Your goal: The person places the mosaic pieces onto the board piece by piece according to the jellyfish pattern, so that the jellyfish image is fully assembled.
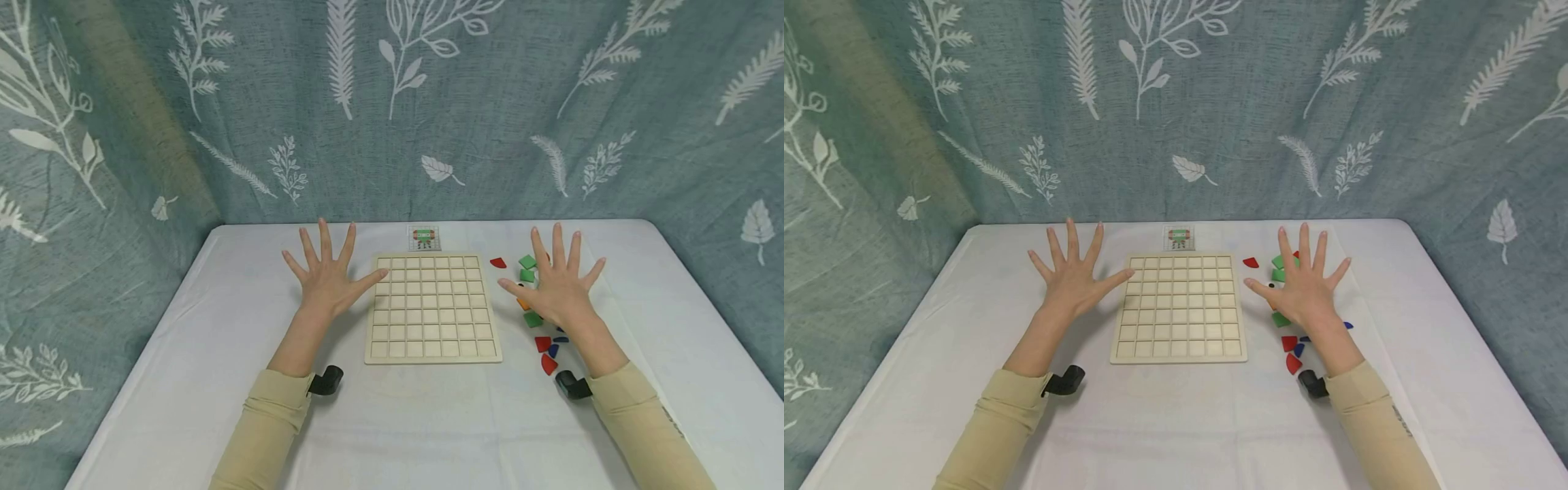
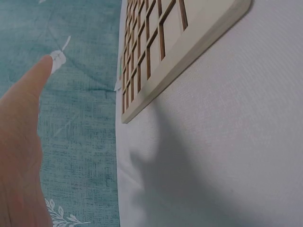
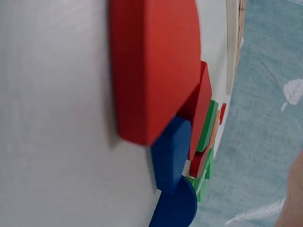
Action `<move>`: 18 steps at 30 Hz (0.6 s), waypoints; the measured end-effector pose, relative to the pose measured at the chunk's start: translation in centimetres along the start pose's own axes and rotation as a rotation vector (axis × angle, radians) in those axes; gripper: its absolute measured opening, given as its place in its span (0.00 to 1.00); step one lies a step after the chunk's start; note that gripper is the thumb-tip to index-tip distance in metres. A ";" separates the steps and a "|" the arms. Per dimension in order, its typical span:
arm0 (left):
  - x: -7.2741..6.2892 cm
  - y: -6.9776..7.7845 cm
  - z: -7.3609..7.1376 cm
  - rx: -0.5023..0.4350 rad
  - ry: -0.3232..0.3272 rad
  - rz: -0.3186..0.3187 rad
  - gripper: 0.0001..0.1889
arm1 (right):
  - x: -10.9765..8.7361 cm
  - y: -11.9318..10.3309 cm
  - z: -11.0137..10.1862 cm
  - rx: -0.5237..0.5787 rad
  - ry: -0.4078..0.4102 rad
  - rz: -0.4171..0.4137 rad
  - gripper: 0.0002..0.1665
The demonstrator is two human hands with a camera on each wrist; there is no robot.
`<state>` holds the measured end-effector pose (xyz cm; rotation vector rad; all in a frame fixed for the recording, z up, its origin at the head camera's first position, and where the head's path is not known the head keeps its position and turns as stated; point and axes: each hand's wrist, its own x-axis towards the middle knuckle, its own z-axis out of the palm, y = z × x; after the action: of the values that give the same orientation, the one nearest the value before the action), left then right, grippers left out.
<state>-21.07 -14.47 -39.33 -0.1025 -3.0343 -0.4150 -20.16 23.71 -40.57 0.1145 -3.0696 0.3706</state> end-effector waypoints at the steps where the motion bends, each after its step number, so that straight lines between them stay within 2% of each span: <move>1: 0.0 0.0 0.0 0.000 -0.001 0.002 0.54 | 0.0 0.0 0.0 0.001 -0.001 0.001 0.66; 8: 0.0 0.0 0.1 0.017 -0.005 0.007 0.54 | -0.1 0.1 0.1 0.007 -0.007 0.003 0.67; 18: -0.2 0.1 0.2 -0.025 -0.008 0.033 0.55 | -0.3 0.3 0.1 0.050 -0.018 -0.008 0.66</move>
<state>-20.85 -14.36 -39.50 -0.1562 -3.0309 -0.4507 -19.84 23.96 -40.75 0.1332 -3.0777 0.4484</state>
